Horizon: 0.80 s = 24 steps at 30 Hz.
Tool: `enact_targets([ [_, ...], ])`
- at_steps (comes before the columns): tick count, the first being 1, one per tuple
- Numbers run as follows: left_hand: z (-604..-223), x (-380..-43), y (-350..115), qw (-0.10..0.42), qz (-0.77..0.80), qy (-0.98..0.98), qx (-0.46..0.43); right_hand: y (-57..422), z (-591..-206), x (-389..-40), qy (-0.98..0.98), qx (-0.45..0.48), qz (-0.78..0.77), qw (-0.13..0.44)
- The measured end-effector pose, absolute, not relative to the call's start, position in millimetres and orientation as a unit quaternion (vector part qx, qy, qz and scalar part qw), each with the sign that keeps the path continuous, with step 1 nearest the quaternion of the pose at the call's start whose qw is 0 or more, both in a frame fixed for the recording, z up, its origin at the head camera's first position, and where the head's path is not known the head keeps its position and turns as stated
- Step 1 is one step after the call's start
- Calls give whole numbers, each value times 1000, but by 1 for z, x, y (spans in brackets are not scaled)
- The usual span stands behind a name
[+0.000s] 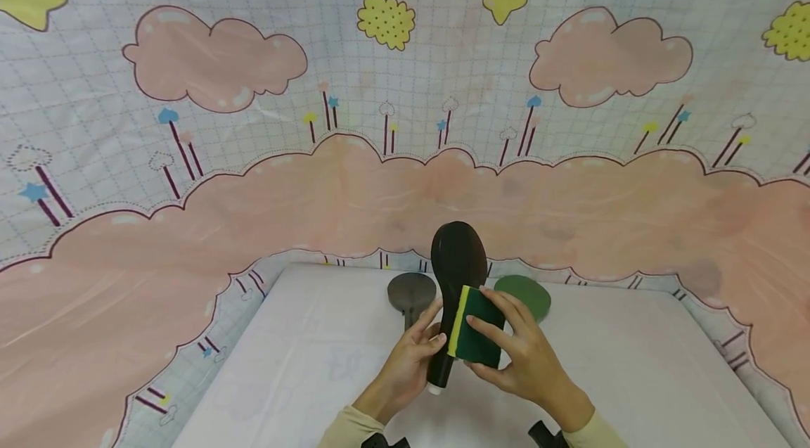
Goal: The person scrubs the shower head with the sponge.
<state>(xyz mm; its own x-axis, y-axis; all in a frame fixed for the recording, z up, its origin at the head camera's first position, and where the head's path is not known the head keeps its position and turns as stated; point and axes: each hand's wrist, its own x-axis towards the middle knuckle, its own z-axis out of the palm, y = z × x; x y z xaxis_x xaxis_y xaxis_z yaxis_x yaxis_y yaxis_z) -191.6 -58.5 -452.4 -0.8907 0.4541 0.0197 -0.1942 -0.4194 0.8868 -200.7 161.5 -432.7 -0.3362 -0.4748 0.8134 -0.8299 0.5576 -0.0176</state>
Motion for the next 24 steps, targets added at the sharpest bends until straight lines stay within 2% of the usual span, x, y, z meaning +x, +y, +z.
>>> enact_targets([
  [11,-455,-191,-58,204,839,489,125,165,-434,-205,-796,388,242,397],
  [24,-458,-196,-54,196,837,494,129,158,-446,-187,-816,380,221,375],
])
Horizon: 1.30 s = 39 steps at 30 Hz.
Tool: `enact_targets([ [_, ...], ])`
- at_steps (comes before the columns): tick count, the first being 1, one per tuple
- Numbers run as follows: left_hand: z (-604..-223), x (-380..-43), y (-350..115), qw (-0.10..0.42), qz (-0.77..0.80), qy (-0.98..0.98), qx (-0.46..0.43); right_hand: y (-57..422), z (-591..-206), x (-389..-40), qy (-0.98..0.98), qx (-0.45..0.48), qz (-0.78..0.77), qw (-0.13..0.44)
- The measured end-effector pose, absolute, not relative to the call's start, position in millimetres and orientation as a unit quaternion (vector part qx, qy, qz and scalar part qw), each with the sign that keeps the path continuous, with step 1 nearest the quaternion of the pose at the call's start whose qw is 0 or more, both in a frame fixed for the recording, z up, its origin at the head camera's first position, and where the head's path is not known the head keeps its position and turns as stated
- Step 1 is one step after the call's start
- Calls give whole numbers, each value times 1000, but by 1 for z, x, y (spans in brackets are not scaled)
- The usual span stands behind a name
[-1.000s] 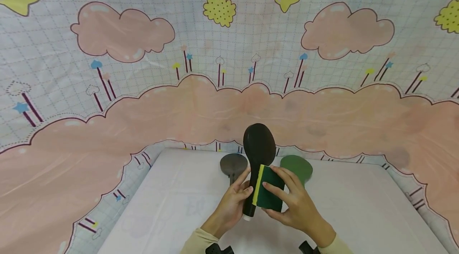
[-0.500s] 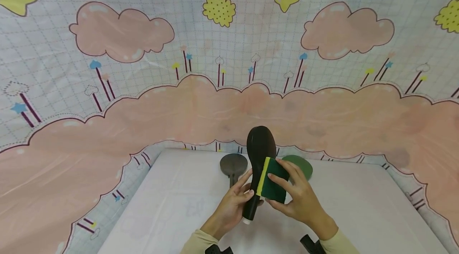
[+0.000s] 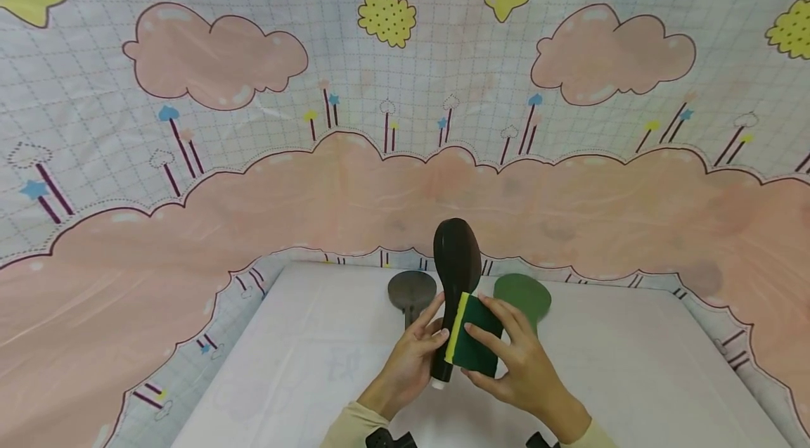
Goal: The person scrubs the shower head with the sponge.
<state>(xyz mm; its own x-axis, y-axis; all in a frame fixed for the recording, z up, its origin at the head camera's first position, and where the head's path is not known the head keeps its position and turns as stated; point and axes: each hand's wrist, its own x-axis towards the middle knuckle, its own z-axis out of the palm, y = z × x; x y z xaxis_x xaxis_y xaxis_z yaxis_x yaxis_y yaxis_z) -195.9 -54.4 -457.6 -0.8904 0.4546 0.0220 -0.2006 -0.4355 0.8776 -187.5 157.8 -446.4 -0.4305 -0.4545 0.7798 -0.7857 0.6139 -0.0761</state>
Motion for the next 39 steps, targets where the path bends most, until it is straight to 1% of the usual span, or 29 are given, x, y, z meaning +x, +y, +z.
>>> enact_targets([
  [8,-456,-199,-52,175,836,505,123,148,-454,-180,-786,417,233,393],
  [22,-455,-197,-53,169,837,503,136,149,-457,-176,-776,434,245,387],
  [33,-453,-198,-51,195,836,486,166,155,-447,-180,-777,427,247,392],
  [39,-452,-195,-52,206,838,482,153,158,-442,-189,-770,428,251,402],
])
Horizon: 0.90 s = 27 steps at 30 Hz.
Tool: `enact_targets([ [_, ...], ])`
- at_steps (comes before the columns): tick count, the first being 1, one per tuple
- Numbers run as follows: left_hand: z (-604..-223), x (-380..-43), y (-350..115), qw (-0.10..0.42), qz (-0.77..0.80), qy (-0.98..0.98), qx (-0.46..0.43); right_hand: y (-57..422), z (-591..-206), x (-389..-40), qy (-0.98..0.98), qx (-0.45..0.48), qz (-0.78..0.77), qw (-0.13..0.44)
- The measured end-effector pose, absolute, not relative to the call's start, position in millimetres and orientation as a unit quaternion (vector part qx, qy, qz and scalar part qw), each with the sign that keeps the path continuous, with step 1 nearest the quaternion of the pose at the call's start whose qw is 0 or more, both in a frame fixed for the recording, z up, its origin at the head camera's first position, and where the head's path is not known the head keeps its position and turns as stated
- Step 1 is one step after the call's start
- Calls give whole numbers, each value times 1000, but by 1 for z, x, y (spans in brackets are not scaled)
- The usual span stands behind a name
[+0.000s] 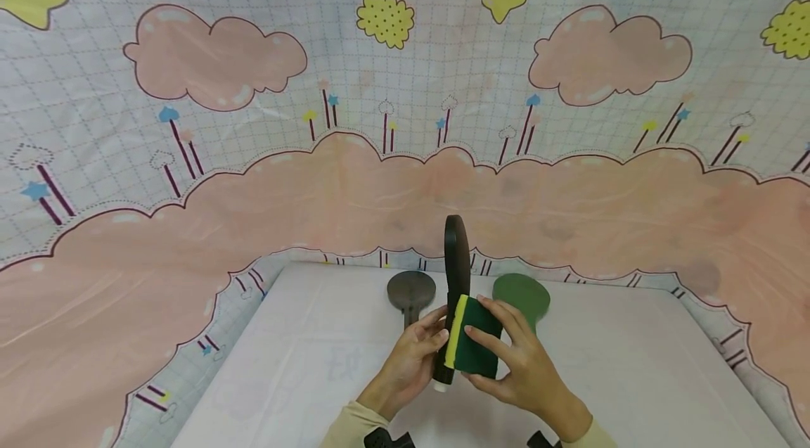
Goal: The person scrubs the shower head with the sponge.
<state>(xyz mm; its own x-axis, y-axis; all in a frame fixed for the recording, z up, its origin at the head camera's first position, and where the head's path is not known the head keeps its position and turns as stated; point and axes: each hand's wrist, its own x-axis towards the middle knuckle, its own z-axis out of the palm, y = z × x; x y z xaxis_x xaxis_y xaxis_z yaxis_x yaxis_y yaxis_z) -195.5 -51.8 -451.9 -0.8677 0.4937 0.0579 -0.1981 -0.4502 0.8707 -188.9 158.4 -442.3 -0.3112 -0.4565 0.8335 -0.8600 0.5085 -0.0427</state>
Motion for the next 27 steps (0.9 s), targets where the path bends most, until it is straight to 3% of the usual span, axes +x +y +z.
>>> enact_targets([
  [27,-449,-198,-49,175,861,470,82,152,-453,-180,-766,444,253,390],
])
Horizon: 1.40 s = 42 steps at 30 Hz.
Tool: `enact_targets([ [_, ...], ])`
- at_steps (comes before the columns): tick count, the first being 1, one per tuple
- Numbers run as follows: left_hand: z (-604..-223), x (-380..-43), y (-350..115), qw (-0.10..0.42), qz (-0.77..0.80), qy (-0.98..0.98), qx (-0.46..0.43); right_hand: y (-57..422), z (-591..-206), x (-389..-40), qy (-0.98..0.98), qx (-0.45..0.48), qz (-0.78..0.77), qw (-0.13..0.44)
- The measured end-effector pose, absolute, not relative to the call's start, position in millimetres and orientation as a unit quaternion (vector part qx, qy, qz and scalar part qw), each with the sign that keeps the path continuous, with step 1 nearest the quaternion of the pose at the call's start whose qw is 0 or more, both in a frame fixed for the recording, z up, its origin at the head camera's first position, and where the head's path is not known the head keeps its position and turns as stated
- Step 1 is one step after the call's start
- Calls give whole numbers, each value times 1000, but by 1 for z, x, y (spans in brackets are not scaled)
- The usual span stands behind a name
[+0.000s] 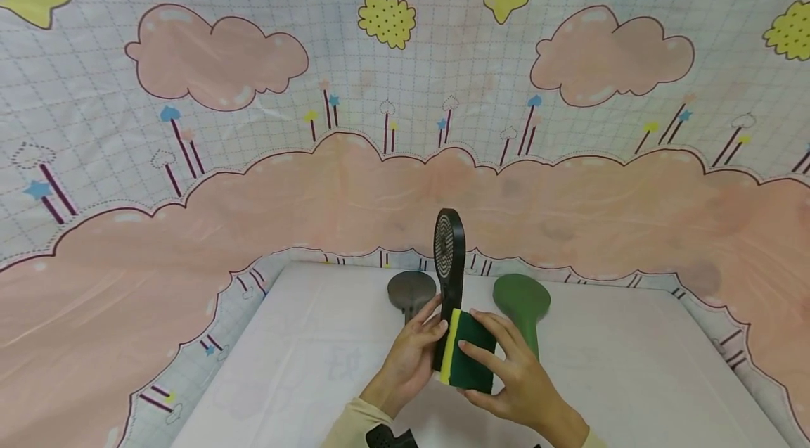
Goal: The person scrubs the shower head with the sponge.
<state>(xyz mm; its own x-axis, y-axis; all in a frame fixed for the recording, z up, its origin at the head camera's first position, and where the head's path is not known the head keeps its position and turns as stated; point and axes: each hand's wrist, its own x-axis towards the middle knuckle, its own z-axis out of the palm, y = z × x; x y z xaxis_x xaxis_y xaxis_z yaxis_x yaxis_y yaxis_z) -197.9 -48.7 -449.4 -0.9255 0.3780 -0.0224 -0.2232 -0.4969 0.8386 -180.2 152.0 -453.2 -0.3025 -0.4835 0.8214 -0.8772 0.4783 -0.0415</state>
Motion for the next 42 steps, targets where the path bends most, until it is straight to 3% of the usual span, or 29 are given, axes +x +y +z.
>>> enact_targets([
  [21,-452,-182,-53,215,832,506,73,168,-436,-195,-755,434,203,448],
  [42,-458,-181,-69,199,795,565,93,185,-416,-202,-746,399,226,482],
])
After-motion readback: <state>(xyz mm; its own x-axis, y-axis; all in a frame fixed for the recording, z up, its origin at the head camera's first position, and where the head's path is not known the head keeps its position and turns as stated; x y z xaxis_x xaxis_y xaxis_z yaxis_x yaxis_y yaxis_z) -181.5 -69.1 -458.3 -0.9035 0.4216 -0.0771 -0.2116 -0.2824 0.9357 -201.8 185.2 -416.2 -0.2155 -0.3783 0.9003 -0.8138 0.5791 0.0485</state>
